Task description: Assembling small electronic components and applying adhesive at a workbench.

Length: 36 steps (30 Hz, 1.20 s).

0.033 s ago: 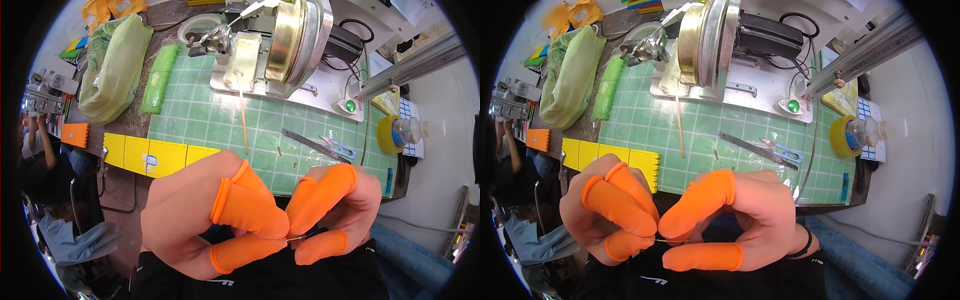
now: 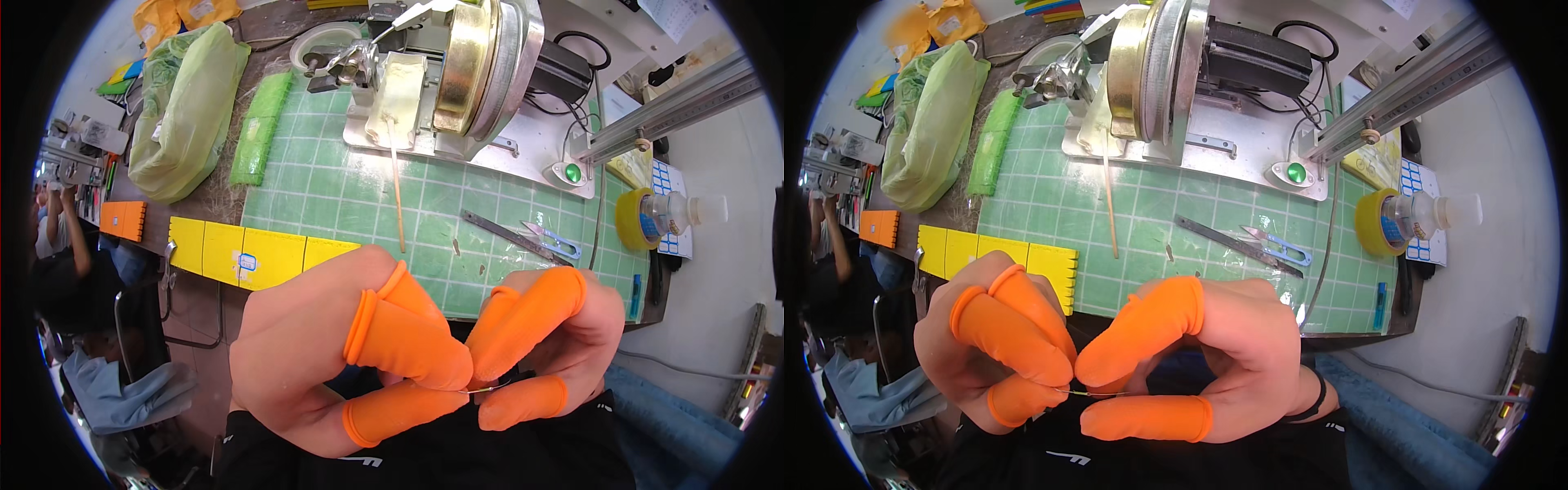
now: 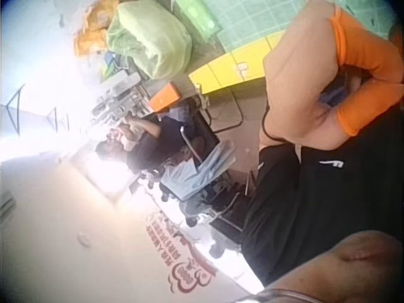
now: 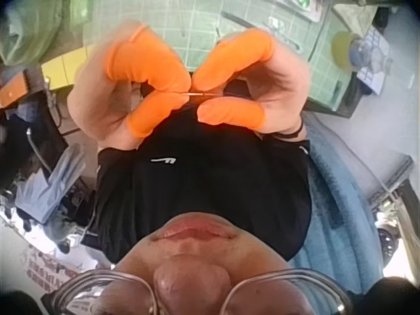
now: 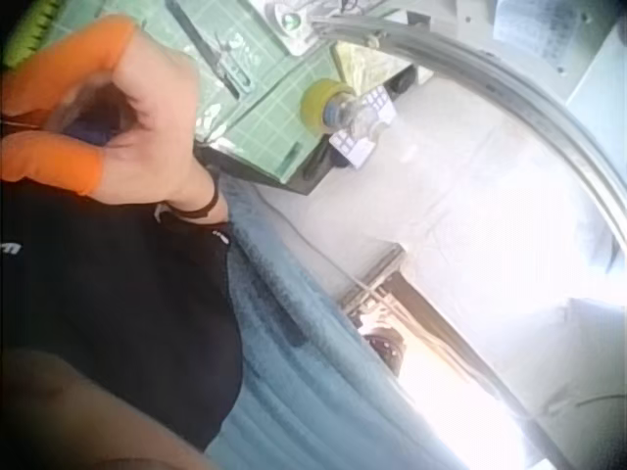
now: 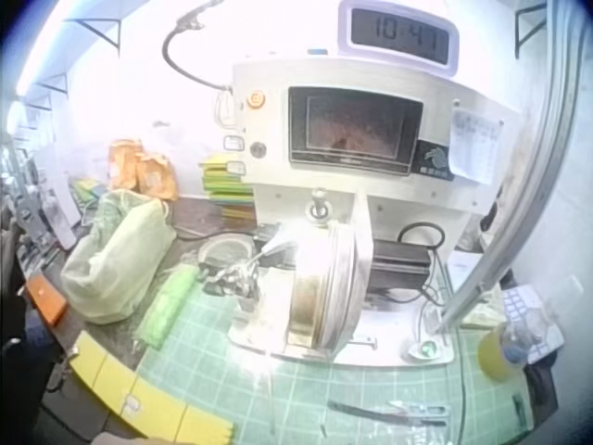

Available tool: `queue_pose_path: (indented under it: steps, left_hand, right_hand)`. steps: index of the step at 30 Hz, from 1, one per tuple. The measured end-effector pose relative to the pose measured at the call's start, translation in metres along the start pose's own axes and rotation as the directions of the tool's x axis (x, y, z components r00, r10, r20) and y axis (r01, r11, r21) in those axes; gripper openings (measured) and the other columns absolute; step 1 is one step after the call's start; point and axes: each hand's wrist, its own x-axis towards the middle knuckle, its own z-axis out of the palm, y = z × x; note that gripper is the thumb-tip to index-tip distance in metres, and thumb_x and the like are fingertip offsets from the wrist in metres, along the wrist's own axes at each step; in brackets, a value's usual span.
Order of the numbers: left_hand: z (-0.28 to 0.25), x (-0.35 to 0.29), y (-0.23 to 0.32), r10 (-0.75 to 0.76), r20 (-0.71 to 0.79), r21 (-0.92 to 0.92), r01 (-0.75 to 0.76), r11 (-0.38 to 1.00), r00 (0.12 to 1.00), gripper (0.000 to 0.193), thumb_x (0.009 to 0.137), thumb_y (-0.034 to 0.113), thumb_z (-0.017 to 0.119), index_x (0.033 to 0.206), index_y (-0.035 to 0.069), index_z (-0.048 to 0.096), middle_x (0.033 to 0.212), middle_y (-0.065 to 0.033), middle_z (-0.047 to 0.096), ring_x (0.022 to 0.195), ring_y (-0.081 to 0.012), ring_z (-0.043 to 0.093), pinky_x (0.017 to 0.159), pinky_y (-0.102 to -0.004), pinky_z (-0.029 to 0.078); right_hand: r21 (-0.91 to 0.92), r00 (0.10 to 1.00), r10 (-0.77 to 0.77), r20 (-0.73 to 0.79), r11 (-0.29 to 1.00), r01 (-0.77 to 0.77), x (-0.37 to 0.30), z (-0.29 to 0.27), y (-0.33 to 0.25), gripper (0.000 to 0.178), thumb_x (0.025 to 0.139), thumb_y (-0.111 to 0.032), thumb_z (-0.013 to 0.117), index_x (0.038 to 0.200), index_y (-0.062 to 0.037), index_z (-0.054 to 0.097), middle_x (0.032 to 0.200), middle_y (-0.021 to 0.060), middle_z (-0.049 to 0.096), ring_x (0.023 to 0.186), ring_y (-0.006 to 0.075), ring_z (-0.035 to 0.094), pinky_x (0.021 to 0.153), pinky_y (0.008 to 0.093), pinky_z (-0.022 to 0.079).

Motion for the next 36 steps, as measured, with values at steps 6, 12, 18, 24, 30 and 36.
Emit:
queue_pose_path:
  steps: [6,12,18,24,30,36]
  left_hand:
    - [0.005,0.000,-0.006,-0.022,-0.042,-0.034,0.021,0.999,0.999,0.026,0.075,0.008,0.085,0.087,-0.007,0.067,0.075,-0.0152,0.063,0.055,-0.0172,0.059,0.048,-0.0239,0.040]
    - [0.005,-0.004,-0.009,0.001,-0.135,-0.043,-0.007,0.999,0.991,0.037,0.071,0.005,0.087,0.099,-0.005,0.066,0.079,-0.0161,0.065,0.060,-0.0182,0.062,0.051,-0.0244,0.043]
    - [-0.007,-0.030,-0.013,-0.192,-0.220,-0.037,0.189,0.981,0.956,0.033,0.077,-0.002,0.083,0.105,0.001,0.065,0.089,-0.0087,0.070,0.069,-0.0153,0.065,0.058,-0.0229,0.046]
    - [-0.035,-0.078,-0.015,-0.399,-0.172,-0.185,0.368,0.911,0.901,0.020,0.088,0.004,0.076,0.106,0.003,0.067,0.104,-0.0058,0.070,0.069,-0.0095,0.062,0.060,-0.0210,0.048]
    - [-0.053,-0.134,-0.011,-0.521,-0.305,-0.586,0.274,0.763,0.798,0.024,0.090,0.001,0.075,0.113,-0.002,0.068,0.105,-0.0082,0.071,0.068,-0.0066,0.061,0.058,-0.0189,0.045]
    - [-0.128,-0.233,-0.014,-0.492,-0.786,-0.534,-0.010,0.845,0.374,0.022,0.102,0.022,0.058,0.109,0.003,0.065,0.095,-0.0109,0.071,0.066,-0.0103,0.064,0.059,-0.0222,0.051]
  right_hand:
    - [-0.168,0.991,-0.130,0.025,0.977,0.133,0.001,-0.007,0.001,0.040,0.067,0.004,0.091,0.096,0.0069,0.063,0.082,0.0197,0.070,0.062,0.0188,0.067,0.051,0.0261,0.049]
    - [-0.408,0.961,-0.267,0.069,0.871,0.272,0.001,-0.004,-0.003,0.032,0.068,0.004,0.089,0.092,0.0047,0.067,0.081,0.0171,0.071,0.063,0.0213,0.068,0.054,0.0282,0.052]
    - [-0.749,0.883,-0.432,0.182,0.520,0.409,0.001,0.018,0.028,0.029,0.068,0.002,0.087,0.093,-0.0032,0.075,0.079,0.0094,0.071,0.057,0.0209,0.067,0.048,0.0294,0.051]
    - [-0.875,0.908,-0.351,0.229,0.335,0.350,0.014,0.056,0.044,0.023,0.071,0.000,0.086,0.089,-0.0025,0.072,0.075,0.0120,0.072,0.059,0.0227,0.066,0.053,0.0267,0.047]
    - [-0.837,0.909,-0.201,0.365,0.357,0.415,0.047,0.098,0.059,0.028,0.068,-0.005,0.089,0.092,-0.0056,0.074,0.077,0.0111,0.073,0.060,0.0209,0.066,0.056,0.0252,0.047]
    - [-0.806,0.916,0.040,0.400,0.491,0.331,0.070,0.130,0.088,0.048,0.069,-0.010,0.090,0.113,-0.0022,0.072,0.092,0.0125,0.072,0.069,0.0256,0.068,0.060,0.0300,0.054]
